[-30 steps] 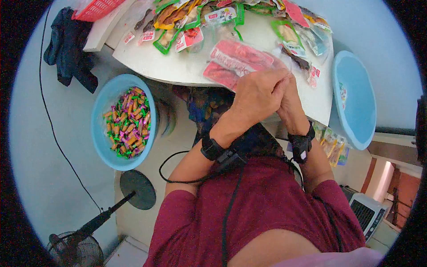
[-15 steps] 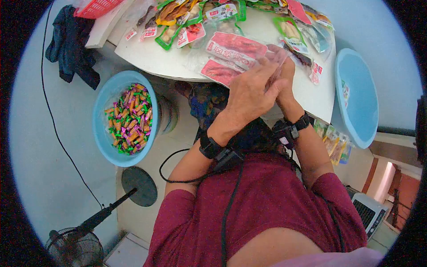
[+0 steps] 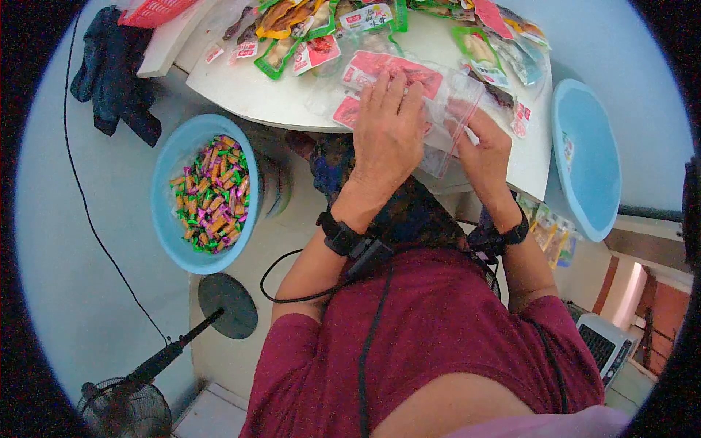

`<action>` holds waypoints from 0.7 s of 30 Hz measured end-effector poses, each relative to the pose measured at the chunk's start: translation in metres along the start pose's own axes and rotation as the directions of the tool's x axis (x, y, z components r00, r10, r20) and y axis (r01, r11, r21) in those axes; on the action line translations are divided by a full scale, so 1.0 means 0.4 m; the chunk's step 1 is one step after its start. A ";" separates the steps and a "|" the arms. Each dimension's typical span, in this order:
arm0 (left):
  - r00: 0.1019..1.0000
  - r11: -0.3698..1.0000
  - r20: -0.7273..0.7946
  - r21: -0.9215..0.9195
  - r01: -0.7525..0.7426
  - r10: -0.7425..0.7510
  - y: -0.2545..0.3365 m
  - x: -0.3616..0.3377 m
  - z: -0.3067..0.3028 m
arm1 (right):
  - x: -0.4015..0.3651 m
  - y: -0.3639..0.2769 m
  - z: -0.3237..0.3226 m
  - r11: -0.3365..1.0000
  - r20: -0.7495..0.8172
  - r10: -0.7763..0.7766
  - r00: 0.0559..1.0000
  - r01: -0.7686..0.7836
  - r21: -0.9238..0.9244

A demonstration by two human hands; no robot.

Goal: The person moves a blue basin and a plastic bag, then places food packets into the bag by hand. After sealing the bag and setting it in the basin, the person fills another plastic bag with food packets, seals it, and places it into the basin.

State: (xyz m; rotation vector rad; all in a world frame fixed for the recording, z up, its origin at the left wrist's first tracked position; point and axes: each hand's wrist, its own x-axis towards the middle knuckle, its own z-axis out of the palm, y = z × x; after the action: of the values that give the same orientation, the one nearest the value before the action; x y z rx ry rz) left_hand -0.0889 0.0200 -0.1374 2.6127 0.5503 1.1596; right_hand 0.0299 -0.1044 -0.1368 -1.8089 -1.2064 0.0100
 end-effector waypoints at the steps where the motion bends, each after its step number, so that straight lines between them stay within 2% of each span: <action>1: 1.000 1.000 0.016 0.017 0.003 -0.003 -0.002 0.002 0.002 | -0.010 0.002 -0.018 0.978 0.075 -0.121 0.990 0.131 -0.161; 4: 0.998 0.999 0.058 0.044 0.008 -0.010 -0.009 0.008 0.006 | -0.022 -0.004 -0.033 0.911 0.239 -0.355 0.904 0.392 -0.130; 7: 0.996 1.000 0.087 0.003 -0.001 0.001 -0.010 0.022 0.003 | -0.013 -0.047 -0.039 0.876 0.333 -0.371 0.867 0.446 -0.184; 15: 0.993 0.994 0.106 -0.104 -0.041 0.052 0.000 0.040 0.019 | -0.003 -0.021 -0.020 0.868 0.386 -0.393 0.835 0.476 -0.145; 18: 0.978 0.995 0.206 -0.095 0.001 0.019 0.009 0.050 -0.001 | -0.001 -0.010 -0.007 0.886 0.399 -0.371 0.839 0.448 -0.120; 21: 0.991 0.993 0.129 -0.120 -0.012 0.028 -0.002 0.046 0.012 | -0.006 -0.012 -0.003 0.908 0.413 -0.317 0.854 0.399 -0.128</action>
State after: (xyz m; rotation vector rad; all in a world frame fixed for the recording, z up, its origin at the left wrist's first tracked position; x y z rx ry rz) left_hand -0.0743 0.0282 -0.1286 2.5740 0.4159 0.9860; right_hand 0.0259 -0.1066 -0.1337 -1.7792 -1.8813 0.0244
